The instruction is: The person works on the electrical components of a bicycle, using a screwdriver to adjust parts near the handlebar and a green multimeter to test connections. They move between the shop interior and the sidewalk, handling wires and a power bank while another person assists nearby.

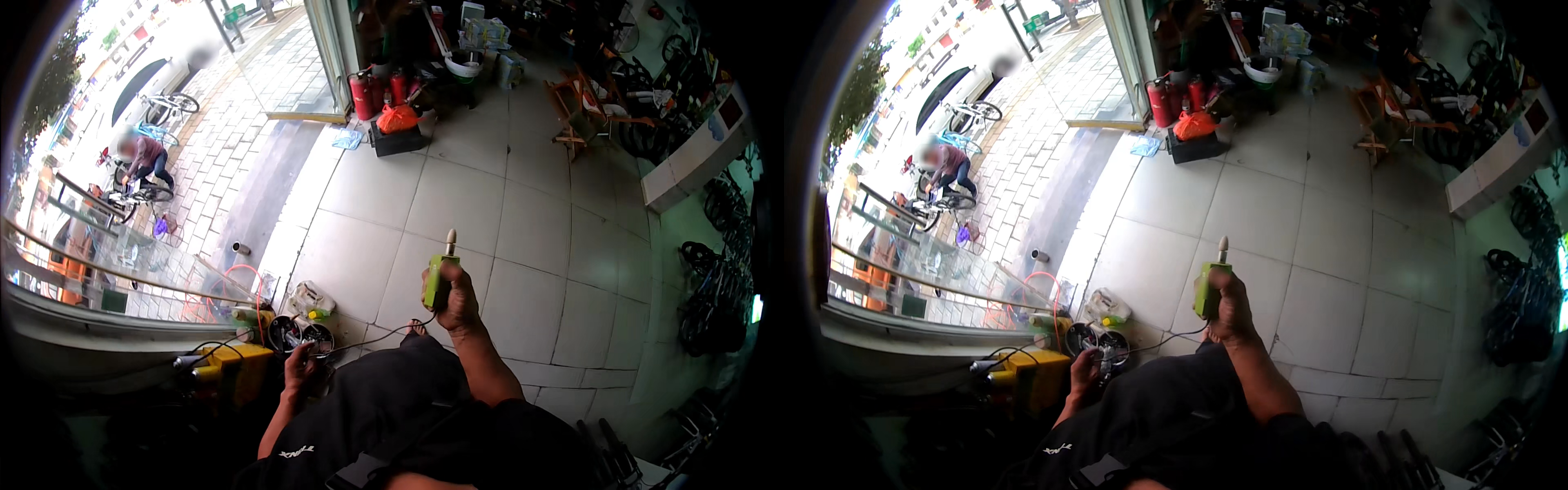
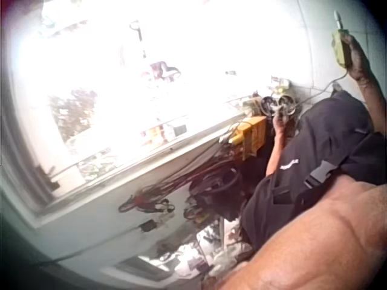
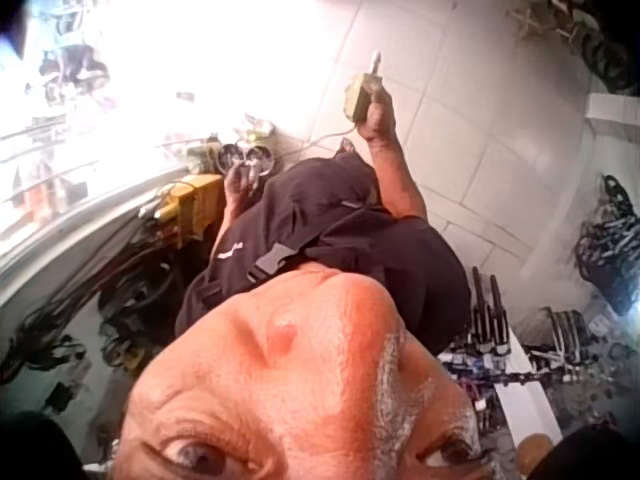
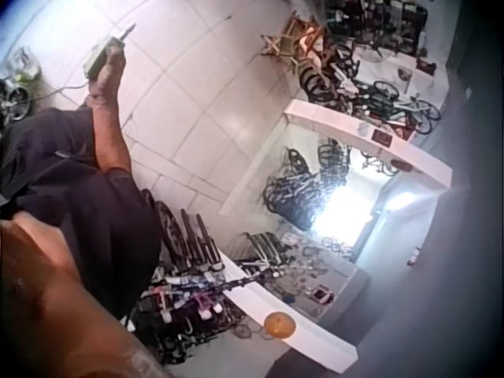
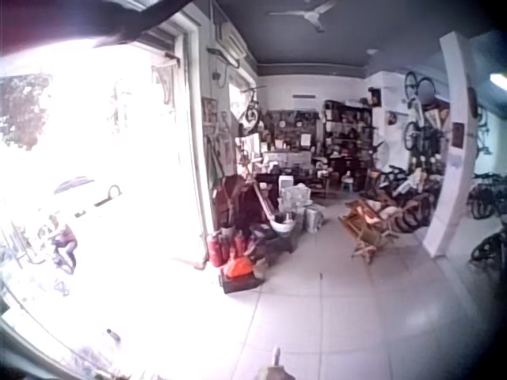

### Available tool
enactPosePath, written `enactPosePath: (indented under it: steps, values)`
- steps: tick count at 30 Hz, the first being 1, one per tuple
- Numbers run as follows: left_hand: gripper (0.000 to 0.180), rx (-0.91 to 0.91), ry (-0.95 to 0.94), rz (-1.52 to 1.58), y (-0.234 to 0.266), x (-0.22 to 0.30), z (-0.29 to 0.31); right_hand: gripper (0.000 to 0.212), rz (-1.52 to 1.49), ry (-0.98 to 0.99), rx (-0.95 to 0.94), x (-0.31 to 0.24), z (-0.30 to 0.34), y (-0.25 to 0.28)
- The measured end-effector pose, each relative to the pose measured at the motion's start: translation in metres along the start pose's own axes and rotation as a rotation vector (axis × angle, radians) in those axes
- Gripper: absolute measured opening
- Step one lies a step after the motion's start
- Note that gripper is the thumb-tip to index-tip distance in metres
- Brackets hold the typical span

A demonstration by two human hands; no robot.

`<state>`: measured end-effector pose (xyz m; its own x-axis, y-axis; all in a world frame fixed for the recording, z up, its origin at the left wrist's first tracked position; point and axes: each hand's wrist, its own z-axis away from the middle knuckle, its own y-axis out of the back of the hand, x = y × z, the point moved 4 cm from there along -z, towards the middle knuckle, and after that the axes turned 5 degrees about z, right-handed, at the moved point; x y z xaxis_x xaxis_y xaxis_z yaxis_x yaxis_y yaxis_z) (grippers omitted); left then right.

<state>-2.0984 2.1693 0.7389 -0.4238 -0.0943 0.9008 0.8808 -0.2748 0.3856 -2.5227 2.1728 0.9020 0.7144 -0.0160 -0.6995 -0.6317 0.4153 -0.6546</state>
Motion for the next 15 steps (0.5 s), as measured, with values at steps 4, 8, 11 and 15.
enactPosePath:
  steps: [4,8,11,15]
  values:
    - [0.020,0.316,0.020,-0.181,0.038,-0.075,0.013,0.039,-0.111,0.013,0.031,-0.053,-0.031,0.023]
    - [0.030,0.647,0.117,-0.220,0.088,-0.091,0.026,0.033,-0.351,0.071,0.045,-0.092,-0.076,0.065]
    - [0.040,0.553,0.183,0.329,0.102,-0.059,-0.036,0.036,-0.404,0.242,-0.107,-0.146,-0.090,0.104]
    - [0.055,0.546,0.058,1.134,0.091,-0.035,-0.091,0.040,-0.227,0.330,-0.451,-0.208,-0.071,0.141]
